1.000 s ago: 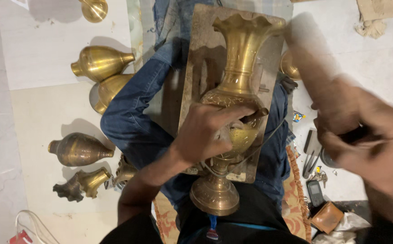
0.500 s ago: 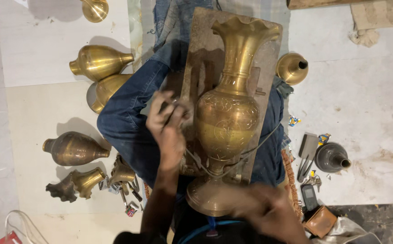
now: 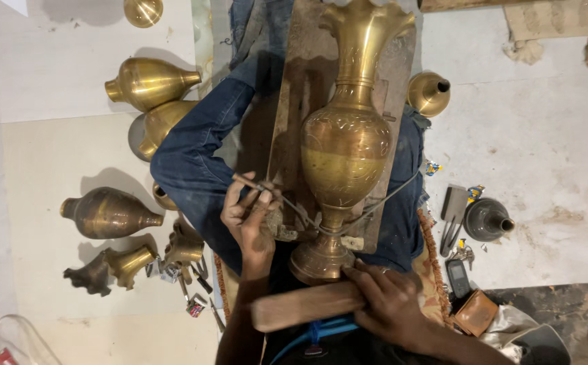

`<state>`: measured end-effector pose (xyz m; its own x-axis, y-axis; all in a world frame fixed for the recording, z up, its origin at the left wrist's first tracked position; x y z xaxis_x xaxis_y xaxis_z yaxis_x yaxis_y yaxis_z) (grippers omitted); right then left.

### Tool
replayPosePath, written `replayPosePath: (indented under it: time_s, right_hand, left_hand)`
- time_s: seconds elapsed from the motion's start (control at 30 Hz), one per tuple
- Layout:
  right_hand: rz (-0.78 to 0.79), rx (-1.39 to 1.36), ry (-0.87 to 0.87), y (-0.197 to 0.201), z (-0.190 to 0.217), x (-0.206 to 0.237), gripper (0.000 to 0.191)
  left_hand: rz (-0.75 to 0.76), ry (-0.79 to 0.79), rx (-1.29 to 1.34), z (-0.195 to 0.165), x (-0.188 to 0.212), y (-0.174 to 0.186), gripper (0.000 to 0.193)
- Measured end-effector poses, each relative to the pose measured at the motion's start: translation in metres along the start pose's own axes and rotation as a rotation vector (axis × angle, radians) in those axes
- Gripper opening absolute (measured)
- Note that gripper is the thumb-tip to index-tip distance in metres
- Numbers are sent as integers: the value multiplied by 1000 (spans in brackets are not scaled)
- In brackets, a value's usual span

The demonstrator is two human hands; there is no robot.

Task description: The person sits on the floor and engraves decorative patterns into a brass vase, holding a chisel against the vase surface with one hand and striking it with a wooden mallet in the other, repositioning the chisel repeatedly to work different areas of the design.

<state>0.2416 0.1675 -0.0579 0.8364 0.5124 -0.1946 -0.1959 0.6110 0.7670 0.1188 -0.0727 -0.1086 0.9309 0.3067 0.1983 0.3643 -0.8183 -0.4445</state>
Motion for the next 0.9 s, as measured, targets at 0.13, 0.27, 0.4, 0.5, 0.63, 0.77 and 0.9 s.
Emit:
replayPosePath:
  time_s: [0.13,0.27,0.4,0.5,0.63,0.77,0.9]
  right_hand:
    - [-196,-59,17,1,-22,16,64]
    - [-200,-319,-20,-14,-52,32,62]
    - [-301,-240,-547,-13,-112,58,30]
    - [-473,-240,-628,-5,-129,57,21]
    - [-613,-316,-175,2,-105,10,23]
    - [-563,-365,-122,22,-94,-35,37]
    - [-424,-246,-202,88,-93,-70,76]
  left_hand:
    - [136,51,-40,-19,1,-43,44]
    - [384,-54,-2,-34,3,-103,34]
    - [402,-196,-202,-38,3,-133,29]
    - [370,-273,-401,-41,4,-140,25]
    - [330,-420,-611,-47,10,-141,24]
    - [274,-481,-614,-45,13,-139,26]
    - [288,-613,-631,-40,18,-138,25]
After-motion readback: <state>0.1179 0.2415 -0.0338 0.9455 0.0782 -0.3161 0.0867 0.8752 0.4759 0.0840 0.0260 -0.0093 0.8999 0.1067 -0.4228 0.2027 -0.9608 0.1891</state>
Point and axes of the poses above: each hand's wrist, its own x-axis away from the middle knuckle, its own y-axis out of the back of the hand, z = x × y, the point moved 7 cm from there along -x, towards the middle knuckle, and after that the axes turned 6 degrees about y, right-handed, at the moved point
